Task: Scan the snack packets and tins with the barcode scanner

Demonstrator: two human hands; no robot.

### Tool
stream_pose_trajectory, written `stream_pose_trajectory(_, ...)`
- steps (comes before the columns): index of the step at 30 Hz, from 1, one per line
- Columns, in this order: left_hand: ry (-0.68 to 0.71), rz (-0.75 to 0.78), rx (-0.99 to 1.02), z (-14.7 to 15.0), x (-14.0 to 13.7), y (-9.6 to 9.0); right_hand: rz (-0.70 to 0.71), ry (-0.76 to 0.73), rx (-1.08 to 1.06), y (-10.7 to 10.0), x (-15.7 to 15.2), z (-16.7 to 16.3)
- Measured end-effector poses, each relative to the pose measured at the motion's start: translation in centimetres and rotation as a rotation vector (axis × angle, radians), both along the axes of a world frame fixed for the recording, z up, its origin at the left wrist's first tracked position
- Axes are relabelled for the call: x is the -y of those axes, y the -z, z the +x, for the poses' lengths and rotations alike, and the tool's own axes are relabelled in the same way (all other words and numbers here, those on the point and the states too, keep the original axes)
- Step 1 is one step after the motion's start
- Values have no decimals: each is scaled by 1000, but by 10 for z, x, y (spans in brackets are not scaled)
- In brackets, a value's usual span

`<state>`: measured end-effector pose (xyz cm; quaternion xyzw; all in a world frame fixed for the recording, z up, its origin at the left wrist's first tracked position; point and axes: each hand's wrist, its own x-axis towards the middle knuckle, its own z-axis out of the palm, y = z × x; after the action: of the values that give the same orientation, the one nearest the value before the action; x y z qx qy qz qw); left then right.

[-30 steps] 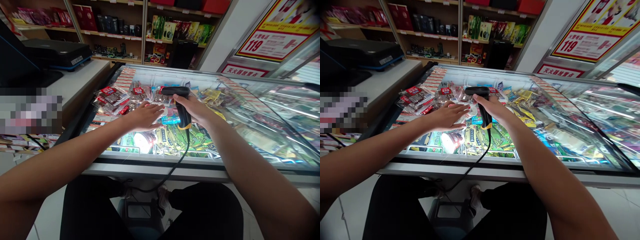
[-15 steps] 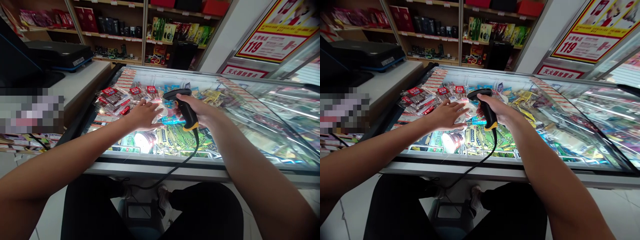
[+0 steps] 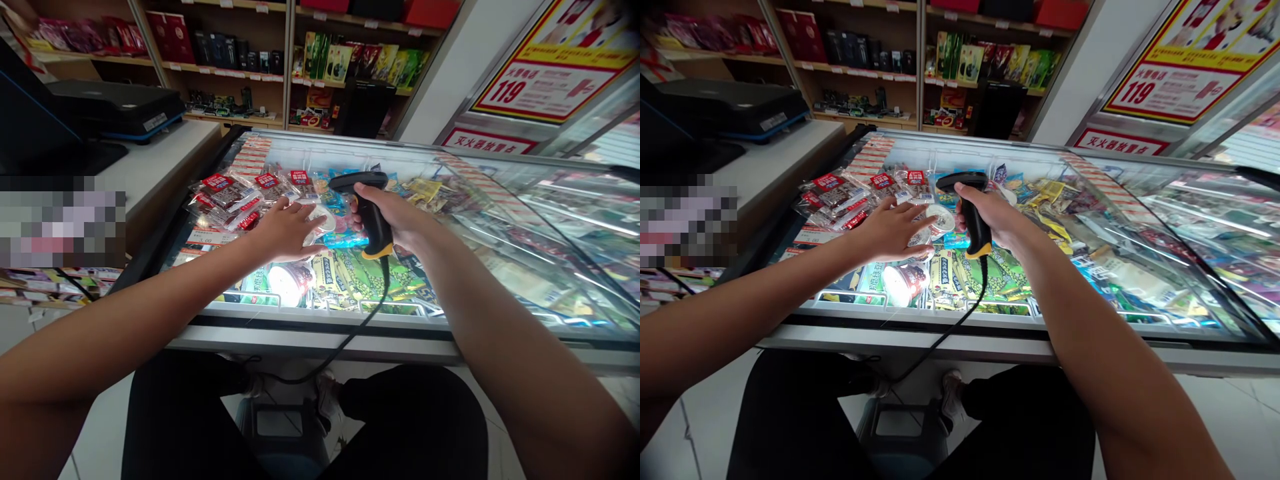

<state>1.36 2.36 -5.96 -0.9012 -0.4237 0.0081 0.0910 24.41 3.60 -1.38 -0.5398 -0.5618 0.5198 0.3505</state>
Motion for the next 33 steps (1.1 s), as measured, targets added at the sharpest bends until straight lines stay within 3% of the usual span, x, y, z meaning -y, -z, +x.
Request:
stream_pose_trajectory(4,-90,4,19,0,1,0,284,196,215,-3,-6,13)
stream_pose_trajectory(7,-143,24,31,-1,2,1,398,267,421,-4,-11,24)
stream_pose_trajectory(10,-127,56,39,-2,4,1,370,247,627,-2,-14,28)
stream_pose_trajectory(13,-29,96,58,-1,5,-1,296,109,703,2,-14,24)
stream_pose_trajectory(16,128,83,50,1,4,0,287,13,584,8,-12,19)
stream_pose_trajectory(20,293,23,26,3,2,2,209,-80,205,16,-10,9)
stream_pose_trajectory(22,280,1,14,4,2,2,155,-110,61,16,-9,5)
stream_pose_trajectory(25,209,-15,-10,3,5,-1,140,-42,-20,12,-8,2)
stream_pose_trajectory(30,68,-2,51,0,6,2,-29,-38,21,2,-6,7)
stream_pose_trajectory(33,-5,-7,87,-1,8,5,-10,-50,59,3,-4,5)
